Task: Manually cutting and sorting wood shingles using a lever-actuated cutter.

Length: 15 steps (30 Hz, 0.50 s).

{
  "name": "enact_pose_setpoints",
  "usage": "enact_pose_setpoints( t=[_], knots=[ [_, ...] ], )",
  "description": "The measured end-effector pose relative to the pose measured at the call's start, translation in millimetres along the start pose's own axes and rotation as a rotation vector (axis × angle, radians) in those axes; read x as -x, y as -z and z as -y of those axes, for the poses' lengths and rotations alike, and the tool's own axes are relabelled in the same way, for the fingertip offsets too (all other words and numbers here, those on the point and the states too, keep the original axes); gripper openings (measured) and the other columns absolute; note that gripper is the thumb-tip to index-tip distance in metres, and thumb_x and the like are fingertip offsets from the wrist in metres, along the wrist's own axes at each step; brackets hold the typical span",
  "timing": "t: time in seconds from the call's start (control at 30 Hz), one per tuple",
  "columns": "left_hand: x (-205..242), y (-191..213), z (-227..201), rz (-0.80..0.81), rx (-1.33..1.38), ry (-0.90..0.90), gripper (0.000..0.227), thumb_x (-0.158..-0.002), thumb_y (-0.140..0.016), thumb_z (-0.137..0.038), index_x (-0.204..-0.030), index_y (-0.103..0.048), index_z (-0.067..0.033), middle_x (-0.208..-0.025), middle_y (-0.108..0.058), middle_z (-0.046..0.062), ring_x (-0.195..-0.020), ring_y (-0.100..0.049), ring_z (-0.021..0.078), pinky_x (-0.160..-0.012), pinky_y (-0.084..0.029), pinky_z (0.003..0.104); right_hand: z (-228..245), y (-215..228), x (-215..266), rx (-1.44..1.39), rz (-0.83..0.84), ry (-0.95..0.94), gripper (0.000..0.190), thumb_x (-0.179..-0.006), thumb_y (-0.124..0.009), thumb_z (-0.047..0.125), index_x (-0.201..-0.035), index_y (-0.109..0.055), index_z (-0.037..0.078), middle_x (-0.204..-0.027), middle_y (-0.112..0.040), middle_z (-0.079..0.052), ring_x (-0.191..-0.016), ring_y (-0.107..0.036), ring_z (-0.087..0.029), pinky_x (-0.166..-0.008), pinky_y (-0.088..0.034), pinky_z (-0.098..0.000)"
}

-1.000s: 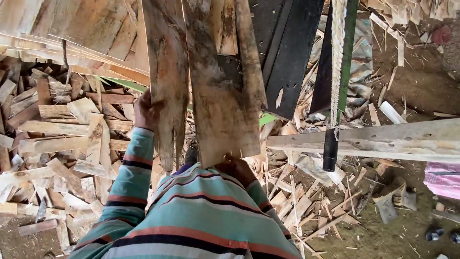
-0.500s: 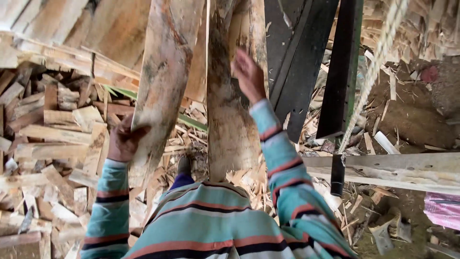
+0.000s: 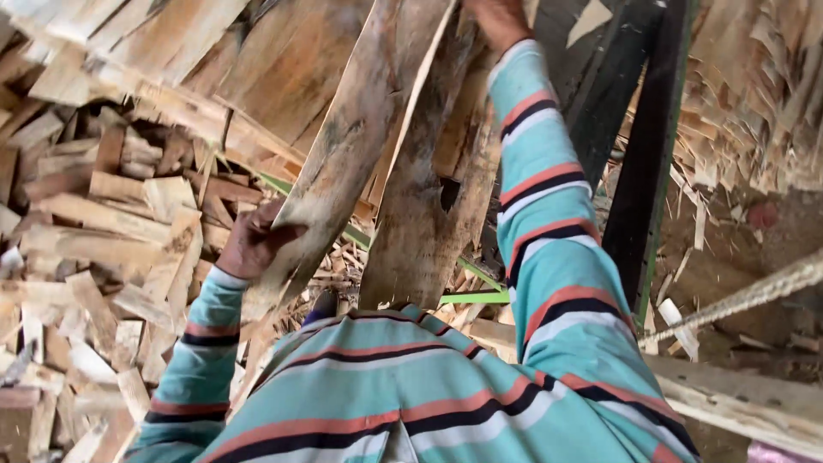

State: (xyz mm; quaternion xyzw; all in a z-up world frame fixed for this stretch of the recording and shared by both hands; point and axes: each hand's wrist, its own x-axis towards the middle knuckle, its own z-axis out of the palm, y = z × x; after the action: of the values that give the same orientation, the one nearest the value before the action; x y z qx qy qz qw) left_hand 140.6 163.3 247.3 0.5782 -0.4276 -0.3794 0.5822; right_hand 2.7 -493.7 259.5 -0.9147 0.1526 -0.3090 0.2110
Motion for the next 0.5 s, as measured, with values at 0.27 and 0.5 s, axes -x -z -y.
enact_pose_setpoints(
  t=[0.27, 0.5],
  knots=[
    [2.0, -18.7, -5.3, -0.070, 0.119, 0.024, 0.026, -0.089, -0.073, -0.006, -0.114, -0.074, -0.0008, -0.111, -0.077, 0.007, -0.101, -0.069, 0.0120, -0.092, -0.055, 0.029, 115.0, 39.8, 14.1, -0.159, 0.075, -0.058, 0.043, -0.099, -0.070, 0.027, -0.136, -0.064, 0.005, -0.133, -0.061, -0.016, -0.123, -0.055, -0.042, -0.103, -0.045, -0.0512],
    [-31.6, -45.6, -5.7, -0.054, 0.088, 0.054, 0.028, -0.089, -0.075, -0.010, -0.114, -0.073, 0.0015, -0.103, -0.080, 0.008, -0.091, -0.071, 0.0136, -0.087, -0.056, 0.029, 144.5, 15.7, 27.7, 0.043, 0.098, -0.245, 0.035, -0.092, -0.087, 0.041, -0.098, -0.074, 0.010, -0.126, -0.061, -0.009, -0.123, -0.060, -0.034, -0.106, -0.046, -0.0472]
  ],
)
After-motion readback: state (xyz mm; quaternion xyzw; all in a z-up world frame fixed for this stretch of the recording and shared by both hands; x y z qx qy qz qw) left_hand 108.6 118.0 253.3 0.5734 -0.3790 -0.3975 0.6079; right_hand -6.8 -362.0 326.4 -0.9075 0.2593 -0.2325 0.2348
